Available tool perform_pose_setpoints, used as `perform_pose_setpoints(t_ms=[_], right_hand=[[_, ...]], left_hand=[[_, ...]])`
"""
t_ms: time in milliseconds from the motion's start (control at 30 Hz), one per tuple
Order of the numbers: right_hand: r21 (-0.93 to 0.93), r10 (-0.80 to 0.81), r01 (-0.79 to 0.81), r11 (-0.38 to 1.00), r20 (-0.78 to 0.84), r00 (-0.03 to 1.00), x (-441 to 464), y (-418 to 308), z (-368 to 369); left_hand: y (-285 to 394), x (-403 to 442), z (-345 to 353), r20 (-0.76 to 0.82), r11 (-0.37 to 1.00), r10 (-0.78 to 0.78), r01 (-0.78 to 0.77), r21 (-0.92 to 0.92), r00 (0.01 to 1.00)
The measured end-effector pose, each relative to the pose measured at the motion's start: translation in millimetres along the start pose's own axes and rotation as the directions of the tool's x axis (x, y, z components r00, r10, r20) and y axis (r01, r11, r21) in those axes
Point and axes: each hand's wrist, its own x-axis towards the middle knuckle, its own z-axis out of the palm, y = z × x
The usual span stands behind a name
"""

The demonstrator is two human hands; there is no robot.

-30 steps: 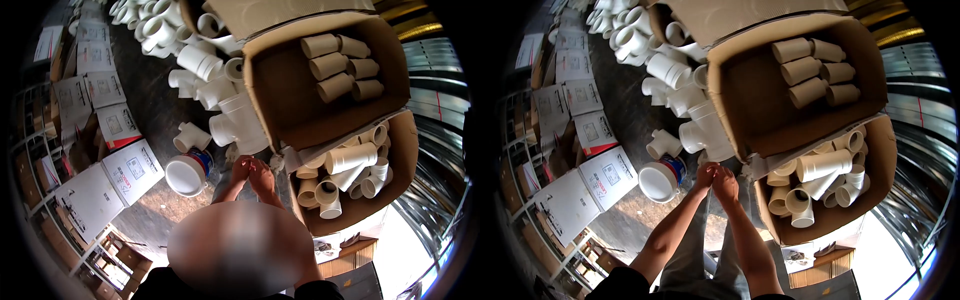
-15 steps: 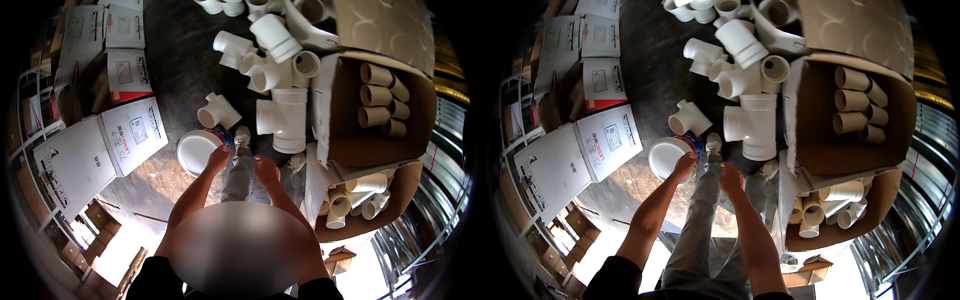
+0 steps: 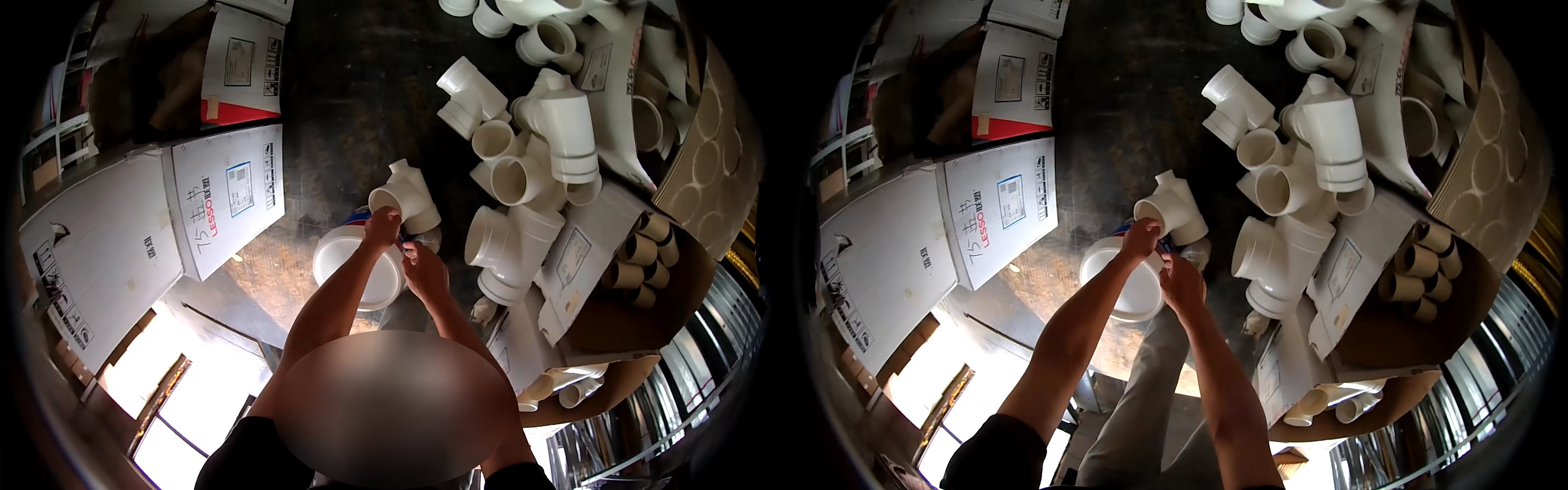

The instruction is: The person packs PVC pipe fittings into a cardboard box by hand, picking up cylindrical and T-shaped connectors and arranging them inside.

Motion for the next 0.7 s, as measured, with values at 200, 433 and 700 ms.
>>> perform_pose_setpoints(t_ms=[200, 433, 700], right_hand=[[-0.070, -0.080, 0.081, 0.994, 0.023, 0.997, 35.2, 5.4, 5.8], [-0.045, -0.050, 0.048, 0.998, -0.029, 0.998, 44.6, 32.1, -1.2], [0.058, -0.002, 0.006, 0.998, -0.068, 0.998, 12.6, 45.4, -9.2]], left_hand=[[-32.5, 55.5, 22.9, -0.016, 0.959, -0.203, 0.195, -0.204, 0.979], [-35.3, 79.4, 57.1, 0.003, 0.938, -0.259, 0.252, -0.236, 0.966], [-4.1, 34.6, 53.1, -0.262, 0.909, -0.052, -0.063, -0.412, 0.964]])
